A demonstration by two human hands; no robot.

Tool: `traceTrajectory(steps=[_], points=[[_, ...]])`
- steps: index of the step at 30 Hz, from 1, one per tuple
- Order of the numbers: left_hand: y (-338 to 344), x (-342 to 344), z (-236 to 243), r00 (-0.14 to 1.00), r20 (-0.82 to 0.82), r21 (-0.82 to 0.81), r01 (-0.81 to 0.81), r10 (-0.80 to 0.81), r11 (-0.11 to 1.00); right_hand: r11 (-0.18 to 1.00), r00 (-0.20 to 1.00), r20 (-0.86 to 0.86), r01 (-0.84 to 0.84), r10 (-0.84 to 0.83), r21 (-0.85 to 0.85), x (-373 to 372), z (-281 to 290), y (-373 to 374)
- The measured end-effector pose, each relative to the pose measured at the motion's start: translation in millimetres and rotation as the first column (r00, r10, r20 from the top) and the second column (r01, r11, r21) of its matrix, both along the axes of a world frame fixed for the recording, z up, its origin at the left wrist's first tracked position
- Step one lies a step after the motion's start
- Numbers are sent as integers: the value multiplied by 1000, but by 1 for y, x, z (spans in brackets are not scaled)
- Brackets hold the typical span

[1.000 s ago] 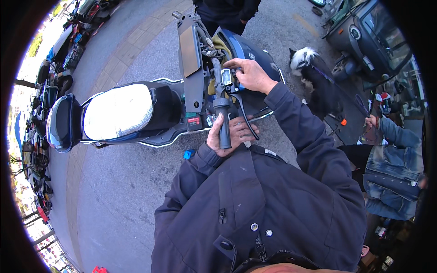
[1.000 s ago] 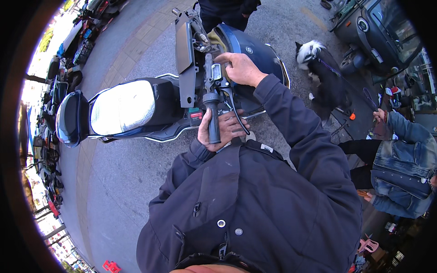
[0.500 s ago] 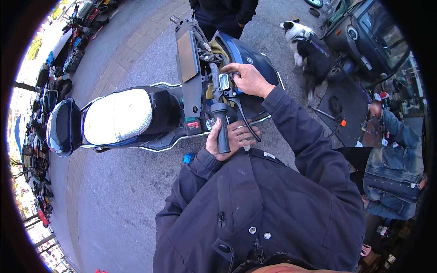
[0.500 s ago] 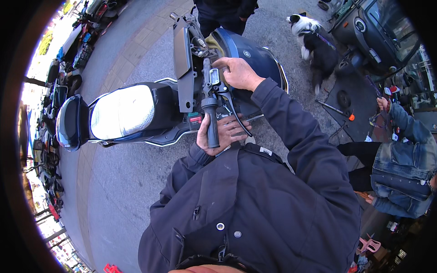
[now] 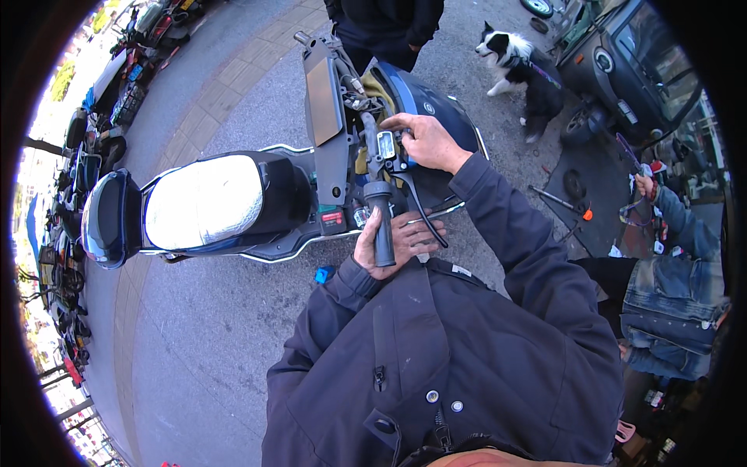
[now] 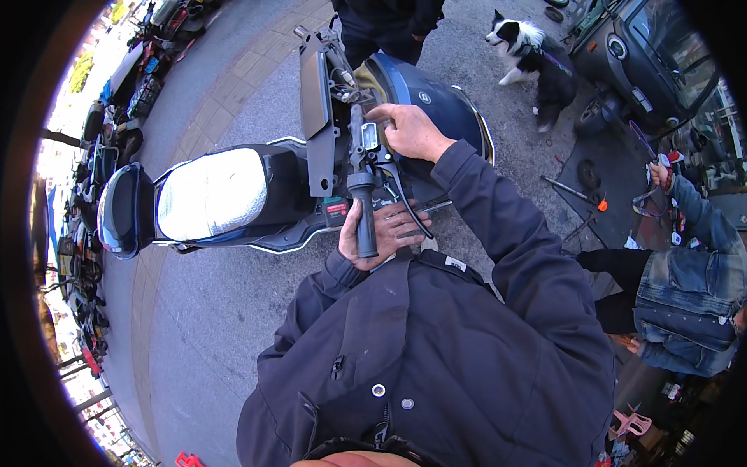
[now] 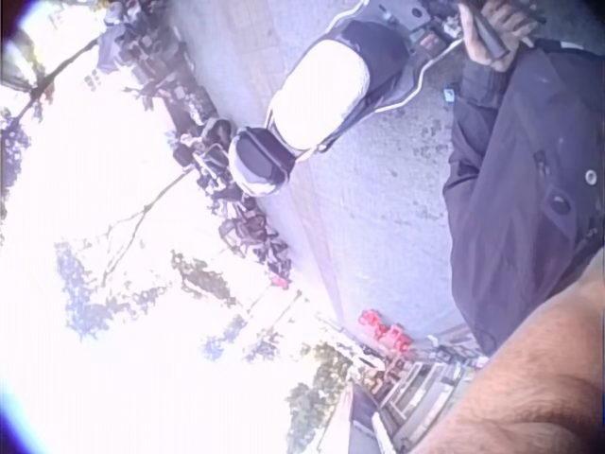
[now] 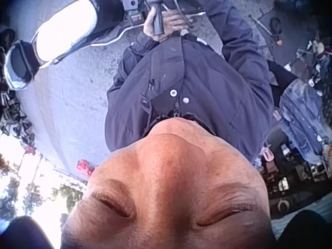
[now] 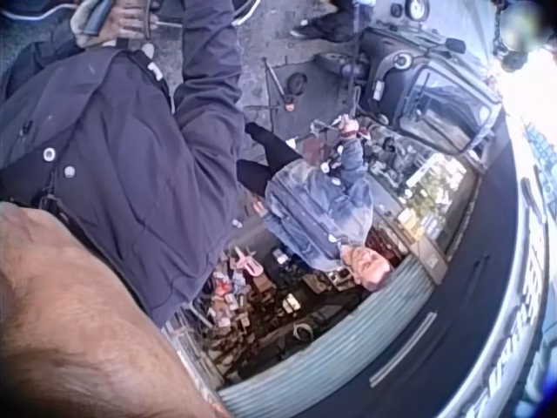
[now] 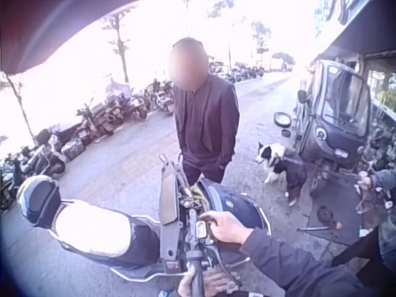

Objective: The person works on the handlebar area of a scooter, handling wires and components. They pour liquid from a blue bottle into a small opening near the handlebar, then continue adjusting and connecting wires and parts with their hands.

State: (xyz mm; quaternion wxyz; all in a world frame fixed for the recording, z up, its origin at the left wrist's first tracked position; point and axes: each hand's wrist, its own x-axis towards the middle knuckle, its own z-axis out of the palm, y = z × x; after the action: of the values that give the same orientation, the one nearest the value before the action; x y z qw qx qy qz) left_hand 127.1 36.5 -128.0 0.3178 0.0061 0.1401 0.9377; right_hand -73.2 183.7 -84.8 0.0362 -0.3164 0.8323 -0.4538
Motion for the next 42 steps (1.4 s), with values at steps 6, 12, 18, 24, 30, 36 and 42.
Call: traceTrajectory(steps=[6, 12, 18, 24, 30, 36, 42], points=[[-1, 0, -1, 1000, -26, 14, 5, -5, 1000, 1000, 1000, -5, 4, -4, 11, 1, 2, -1], [-2, 1, -5, 1000, -21, -2, -5, 5, 1000, 1000, 1000, -19, 2, -2, 1, 1, 0, 0], [-2, 1, -5, 1000, 1, -52, -7, 7, 999, 1000, 1000, -4, 0, 0, 3, 0, 1, 0], [-1, 0, -4, 1000, -25, 12, 3, -3, 1000, 1000, 1000, 9, -7, 7, 23, 1, 4, -1], [-1, 0, -8, 999, -39, 28, 6, -5, 1000, 999, 1000, 27, -18, 17, 29, 0, 2, 0], [-1, -1, -9, 999, -36, 22, 7, -6, 1000, 1000, 1000, -5, -6, 6, 7, -1, -3, 0], [-1, 0, -6, 1000, -24, -6, -8, 8, 1000, 1000, 1000, -13, -4, 4, 19, -1, -2, 0]])
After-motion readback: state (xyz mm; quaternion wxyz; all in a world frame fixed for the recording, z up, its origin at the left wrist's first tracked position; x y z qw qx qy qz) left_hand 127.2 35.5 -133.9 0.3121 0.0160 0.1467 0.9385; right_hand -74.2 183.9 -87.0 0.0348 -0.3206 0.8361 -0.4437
